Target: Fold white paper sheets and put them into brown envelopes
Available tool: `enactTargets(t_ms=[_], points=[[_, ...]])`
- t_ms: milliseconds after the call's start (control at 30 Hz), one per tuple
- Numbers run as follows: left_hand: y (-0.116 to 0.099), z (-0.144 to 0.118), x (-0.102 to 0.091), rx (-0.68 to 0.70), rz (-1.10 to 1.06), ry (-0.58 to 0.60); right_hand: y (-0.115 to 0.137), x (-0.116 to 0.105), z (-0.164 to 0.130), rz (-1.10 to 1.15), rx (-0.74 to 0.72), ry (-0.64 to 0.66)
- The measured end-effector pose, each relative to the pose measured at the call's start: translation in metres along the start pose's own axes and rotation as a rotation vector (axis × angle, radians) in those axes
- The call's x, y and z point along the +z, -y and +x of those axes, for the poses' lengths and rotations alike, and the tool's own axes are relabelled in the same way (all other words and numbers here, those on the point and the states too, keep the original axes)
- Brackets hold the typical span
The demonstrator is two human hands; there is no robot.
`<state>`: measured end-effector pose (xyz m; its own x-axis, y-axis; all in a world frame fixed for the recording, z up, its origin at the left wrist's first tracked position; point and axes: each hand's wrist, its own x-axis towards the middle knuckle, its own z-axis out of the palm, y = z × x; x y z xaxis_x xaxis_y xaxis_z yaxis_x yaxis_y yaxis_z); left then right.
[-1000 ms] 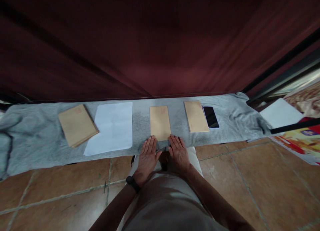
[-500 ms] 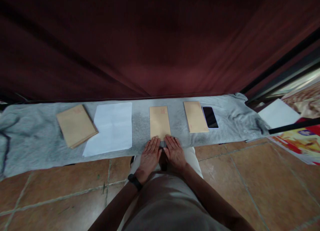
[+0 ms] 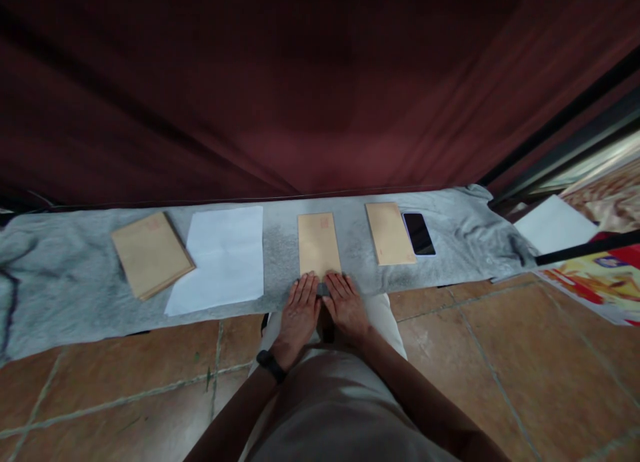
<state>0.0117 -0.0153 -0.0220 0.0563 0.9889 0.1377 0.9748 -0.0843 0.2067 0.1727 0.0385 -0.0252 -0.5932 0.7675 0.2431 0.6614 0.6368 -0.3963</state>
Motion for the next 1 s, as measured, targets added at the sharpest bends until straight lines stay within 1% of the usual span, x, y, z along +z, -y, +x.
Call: enactTargets(t_ms=[100, 167, 467, 567, 700, 867, 1000], points=[[-0.002, 0.003, -0.001, 0.020, 0.004, 0.019, 0.008, 0.003, 0.005, 0.005, -0.026, 0.030], [-0.001, 0.003, -0.003, 0.019, 0.009, 0.014, 0.008, 0.004, 0.005, -0.004, -0.021, 0.029], [0.009, -0.007, -0.006, -0.103, 0.010, -0.061, -0.009, 0.001, -0.008, -0.035, 0.042, -0.037], [0.011, -0.007, -0.007, -0.132, 0.007, -0.078, -0.013, 0.000, -0.012, -0.041, 0.055, -0.062], [0.013, 0.002, -0.007, -0.186, -0.062, -0.110, -0.014, 0.000, -0.014, -0.055, 0.082, -0.077], [0.015, 0.023, -0.006, -0.276, -0.203, -0.202, -0.011, 0.001, -0.013, -0.043, 0.102, -0.090], [0.015, 0.037, -0.006, -0.398, -0.301, -0.206, -0.009, 0.000, -0.010, -0.019, 0.117, -0.081]])
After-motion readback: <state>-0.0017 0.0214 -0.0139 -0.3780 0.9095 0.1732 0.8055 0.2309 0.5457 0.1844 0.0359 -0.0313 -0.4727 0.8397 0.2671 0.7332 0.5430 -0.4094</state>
